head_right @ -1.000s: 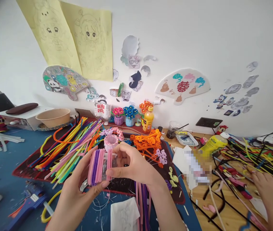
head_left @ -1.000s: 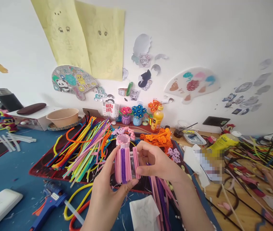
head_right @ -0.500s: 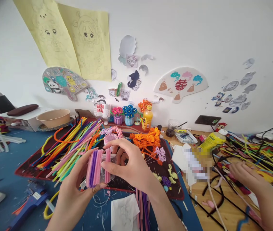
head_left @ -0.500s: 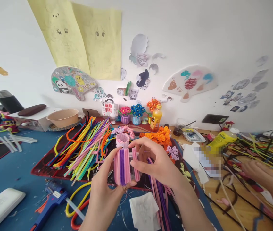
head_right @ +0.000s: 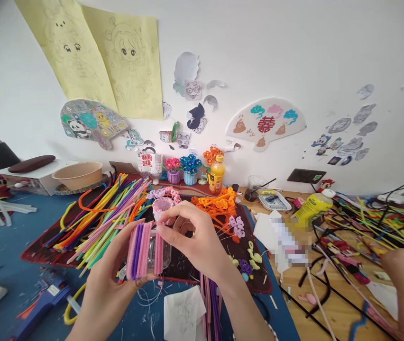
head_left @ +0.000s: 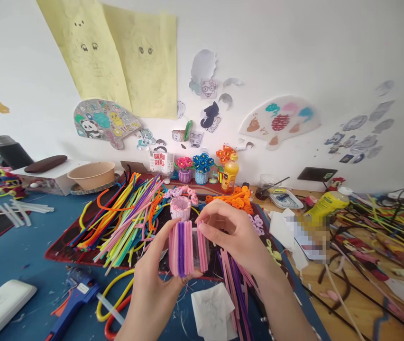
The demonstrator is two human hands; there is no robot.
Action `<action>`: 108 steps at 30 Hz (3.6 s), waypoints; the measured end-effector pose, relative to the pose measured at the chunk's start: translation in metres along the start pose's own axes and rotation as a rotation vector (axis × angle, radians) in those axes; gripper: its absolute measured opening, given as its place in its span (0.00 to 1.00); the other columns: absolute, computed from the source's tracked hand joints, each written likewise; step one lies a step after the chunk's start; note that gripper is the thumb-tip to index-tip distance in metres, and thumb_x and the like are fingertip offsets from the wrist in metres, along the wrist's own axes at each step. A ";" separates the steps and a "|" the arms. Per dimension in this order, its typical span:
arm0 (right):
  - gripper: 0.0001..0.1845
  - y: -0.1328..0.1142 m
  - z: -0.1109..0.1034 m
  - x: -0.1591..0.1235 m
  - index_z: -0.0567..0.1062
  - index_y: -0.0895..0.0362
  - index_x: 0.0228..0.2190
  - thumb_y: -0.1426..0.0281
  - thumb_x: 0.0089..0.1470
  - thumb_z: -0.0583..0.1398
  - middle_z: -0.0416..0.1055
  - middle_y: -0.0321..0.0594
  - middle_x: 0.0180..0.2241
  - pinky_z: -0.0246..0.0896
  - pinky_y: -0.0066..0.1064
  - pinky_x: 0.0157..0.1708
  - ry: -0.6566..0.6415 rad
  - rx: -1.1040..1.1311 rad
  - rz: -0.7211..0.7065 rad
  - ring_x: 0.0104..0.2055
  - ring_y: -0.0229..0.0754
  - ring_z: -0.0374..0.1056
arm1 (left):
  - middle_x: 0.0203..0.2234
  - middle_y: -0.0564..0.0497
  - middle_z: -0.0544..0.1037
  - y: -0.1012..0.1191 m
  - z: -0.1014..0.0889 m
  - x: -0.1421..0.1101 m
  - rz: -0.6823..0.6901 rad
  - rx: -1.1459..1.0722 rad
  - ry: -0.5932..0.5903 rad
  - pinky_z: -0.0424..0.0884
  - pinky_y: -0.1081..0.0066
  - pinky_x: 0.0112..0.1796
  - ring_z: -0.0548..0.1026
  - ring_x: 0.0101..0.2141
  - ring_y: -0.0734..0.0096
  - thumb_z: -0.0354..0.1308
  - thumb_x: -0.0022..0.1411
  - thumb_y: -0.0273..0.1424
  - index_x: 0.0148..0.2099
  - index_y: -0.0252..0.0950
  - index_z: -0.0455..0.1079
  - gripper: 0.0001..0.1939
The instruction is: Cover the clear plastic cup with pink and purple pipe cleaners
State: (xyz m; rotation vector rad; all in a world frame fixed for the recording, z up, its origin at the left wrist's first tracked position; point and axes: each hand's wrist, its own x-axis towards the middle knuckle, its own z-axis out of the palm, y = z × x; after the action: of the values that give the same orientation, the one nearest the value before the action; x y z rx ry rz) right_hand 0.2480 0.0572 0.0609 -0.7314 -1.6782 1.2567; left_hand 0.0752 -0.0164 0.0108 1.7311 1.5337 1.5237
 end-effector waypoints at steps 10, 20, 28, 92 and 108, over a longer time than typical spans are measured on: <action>0.11 -0.001 -0.004 0.001 0.77 0.55 0.32 0.59 0.56 0.67 0.67 0.38 0.38 0.61 0.29 0.31 0.000 0.001 -0.042 0.32 0.36 0.64 | 0.57 0.47 0.76 -0.003 -0.003 -0.001 0.002 0.063 -0.047 0.74 0.58 0.53 0.76 0.55 0.53 0.68 0.56 0.35 0.64 0.48 0.62 0.35; 0.13 -0.005 -0.008 -0.002 0.77 0.54 0.30 0.57 0.55 0.67 0.65 0.38 0.37 0.60 0.29 0.29 -0.010 0.009 -0.029 0.30 0.36 0.62 | 0.55 0.46 0.78 0.005 0.000 0.001 -0.007 0.090 -0.046 0.75 0.60 0.51 0.78 0.52 0.54 0.67 0.57 0.37 0.63 0.45 0.64 0.32; 0.10 -0.002 -0.011 -0.003 0.78 0.53 0.31 0.59 0.56 0.67 0.65 0.38 0.36 0.59 0.30 0.29 -0.015 0.019 -0.014 0.33 0.38 0.63 | 0.54 0.46 0.78 0.006 0.000 0.000 0.011 0.024 -0.047 0.76 0.60 0.50 0.79 0.51 0.54 0.70 0.54 0.39 0.61 0.46 0.67 0.33; 0.11 -0.037 -0.007 -0.032 0.75 0.53 0.27 0.62 0.59 0.65 0.65 0.37 0.31 0.61 0.29 0.27 0.185 -0.252 -0.206 0.30 0.39 0.62 | 0.51 0.47 0.78 0.019 -0.003 -0.004 0.127 0.115 0.005 0.76 0.60 0.49 0.79 0.46 0.57 0.66 0.57 0.32 0.60 0.45 0.67 0.29; 0.11 -0.039 -0.020 -0.037 0.74 0.52 0.27 0.63 0.58 0.65 0.67 0.38 0.31 0.63 0.29 0.28 0.236 -0.252 -0.140 0.31 0.40 0.66 | 0.53 0.48 0.78 0.006 -0.010 0.000 0.004 -0.035 0.027 0.77 0.59 0.49 0.79 0.50 0.52 0.71 0.51 0.39 0.60 0.48 0.69 0.33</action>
State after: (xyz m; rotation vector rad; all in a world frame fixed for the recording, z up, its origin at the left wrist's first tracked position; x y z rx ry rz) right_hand 0.2841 0.0223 0.0886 -0.8598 -1.6760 0.8361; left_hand 0.0696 -0.0224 0.0194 1.7027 1.5082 1.5725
